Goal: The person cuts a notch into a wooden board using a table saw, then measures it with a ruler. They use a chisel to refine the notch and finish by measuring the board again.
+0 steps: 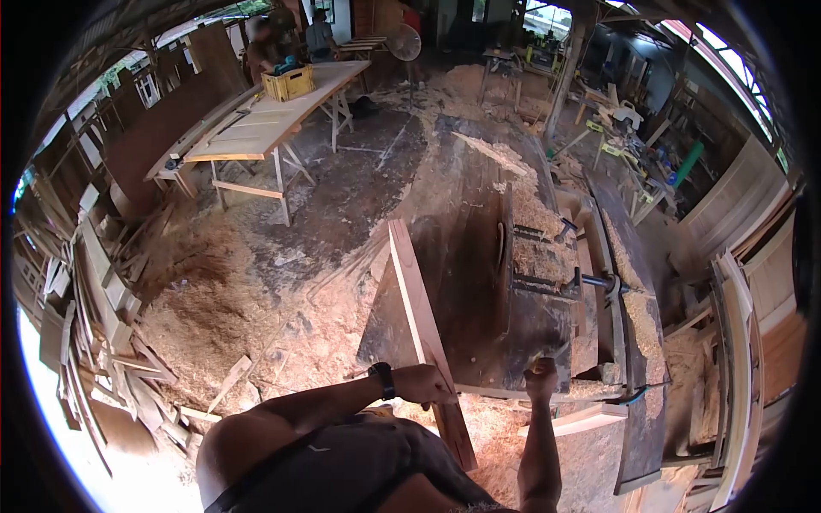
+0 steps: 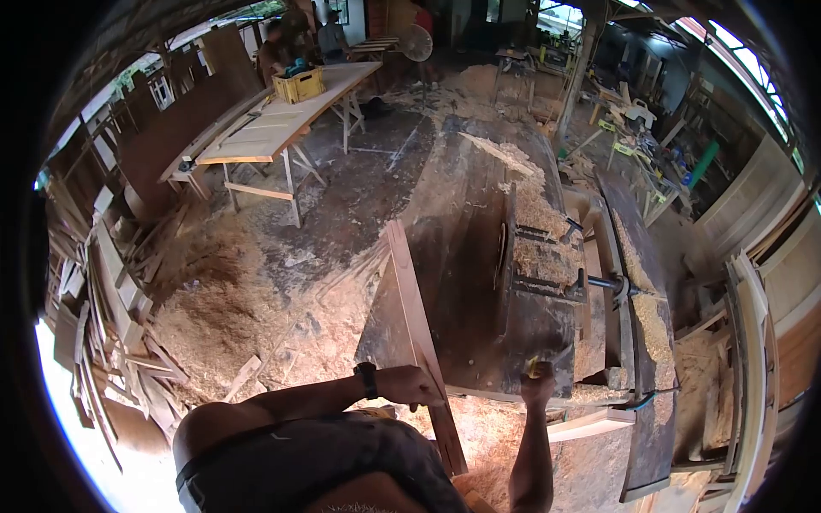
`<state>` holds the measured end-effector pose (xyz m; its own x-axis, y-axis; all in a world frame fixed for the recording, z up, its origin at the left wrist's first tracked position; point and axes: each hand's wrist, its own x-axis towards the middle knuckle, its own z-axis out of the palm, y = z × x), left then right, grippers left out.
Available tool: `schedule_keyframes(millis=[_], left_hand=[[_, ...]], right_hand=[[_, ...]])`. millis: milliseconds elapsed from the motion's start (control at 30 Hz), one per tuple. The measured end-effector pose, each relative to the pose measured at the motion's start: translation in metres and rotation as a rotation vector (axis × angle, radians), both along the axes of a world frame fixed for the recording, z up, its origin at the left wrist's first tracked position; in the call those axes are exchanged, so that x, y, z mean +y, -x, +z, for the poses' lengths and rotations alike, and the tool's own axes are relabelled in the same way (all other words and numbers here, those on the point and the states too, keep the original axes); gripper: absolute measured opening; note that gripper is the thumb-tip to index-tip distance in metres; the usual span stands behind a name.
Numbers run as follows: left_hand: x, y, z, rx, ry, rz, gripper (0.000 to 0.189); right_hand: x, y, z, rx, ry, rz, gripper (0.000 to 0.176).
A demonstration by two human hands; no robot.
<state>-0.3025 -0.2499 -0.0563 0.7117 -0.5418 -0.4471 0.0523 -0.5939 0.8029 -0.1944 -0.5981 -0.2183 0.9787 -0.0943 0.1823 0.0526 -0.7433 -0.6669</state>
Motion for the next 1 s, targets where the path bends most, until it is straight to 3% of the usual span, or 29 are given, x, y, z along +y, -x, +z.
schedule_keyframes(millis=[67, 100, 133, 167, 200, 233, 300, 367, 433, 500, 533, 567, 633, 667, 767, 800, 833, 867, 933, 1000], left_hand=[[0.005, -0.017, -0.029, -0.042, 0.182, -0.010, 0.044], [0.010, -0.028, -0.048, -0.192, 0.330, 0.017, 0.036], [0.013, -0.035, -0.035, -0.110, 0.357, 0.078, 0.034], [0.018, -0.046, -0.033, -0.168, 0.390, 0.080, 0.033], [0.014, -0.050, -0.056, -0.146, 0.669, 0.239, 0.038], [0.019, -0.058, -0.031, 0.020, 0.543, 0.319, 0.044], [0.022, -0.072, -0.037, 0.346, 0.868, 0.486, 0.049], [0.026, -0.080, -0.033, 0.500, 0.977, 0.548, 0.052], [0.038, -0.085, -0.009, 0.747, 1.350, 0.606, 0.058], [0.053, -0.089, 0.005, 0.817, 1.414, 0.661, 0.061], [0.059, -0.091, 0.006, 0.885, 1.475, 0.720, 0.065], [0.068, -0.100, -0.021, 0.953, 1.638, 0.608, 0.064], [0.095, -0.109, -0.019, 0.893, 1.632, 0.642, 0.063], [0.110, -0.112, -0.015, 0.834, 1.620, 0.675, 0.062], [0.174, -0.135, -0.020, 0.560, 1.466, 0.668, 0.059], [0.195, -0.139, -0.013, 0.458, 1.371, 0.725, 0.057], [0.214, -0.148, -0.010, 0.292, 1.242, 0.790, 0.054], [0.219, -0.147, 0.006, -0.007, 1.036, 0.994, 0.039], [0.254, -0.167, -0.012, -0.579, 0.263, 0.994, 0.047], [0.269, -0.184, -0.028, -0.804, 0.122, 1.065, 0.037]], right_hand=[[0.005, 0.014, 0.017, -0.201, -0.229, 0.047, 0.018], [0.029, 0.023, 0.057, -0.231, -0.370, 0.064, 0.014], [0.034, 0.027, 0.067, -0.120, -0.471, 0.060, 0.018], [0.069, 0.042, 0.112, -0.038, -0.829, 0.046, 0.028], [0.093, 0.052, 0.141, -0.062, -0.822, 0.100, 0.038], [0.110, 0.062, 0.166, -0.040, -0.764, 0.180, 0.038], [0.153, 0.077, 0.201, -0.085, -0.803, 0.287, 0.037], [0.183, 0.085, 0.209, -0.028, -0.928, 0.379, 0.040], [0.198, 0.090, 0.197, 0.082, -0.961, 0.391, 0.046], [0.220, 0.095, 0.182, 0.131, -1.057, 0.387, 0.048], [0.227, 0.095, 0.171, 0.107, -1.080, 0.383, 0.050], [0.231, 0.093, 0.168, 0.112, -1.076, 0.380, 0.050], [0.240, 0.086, 0.164, 0.358, -1.090, 0.186, 0.053], [0.242, 0.084, 0.158, 0.361, -1.090, 0.185, 0.053], [0.241, 0.078, 0.128, 0.176, -0.512, 0.202, 0.050], [0.241, 0.075, 0.117, 0.181, -0.514, 0.198, 0.050], [0.241, 0.071, 0.108, 0.095, -0.284, 0.232, 0.051], [0.243, 0.068, 0.100, 0.009, -0.052, 0.265, 0.053], [0.250, 0.064, 0.085, 0.022, -0.106, 0.289, 0.058], [0.259, 0.060, 0.074, 0.019, 0.201, 0.400, 0.071]])
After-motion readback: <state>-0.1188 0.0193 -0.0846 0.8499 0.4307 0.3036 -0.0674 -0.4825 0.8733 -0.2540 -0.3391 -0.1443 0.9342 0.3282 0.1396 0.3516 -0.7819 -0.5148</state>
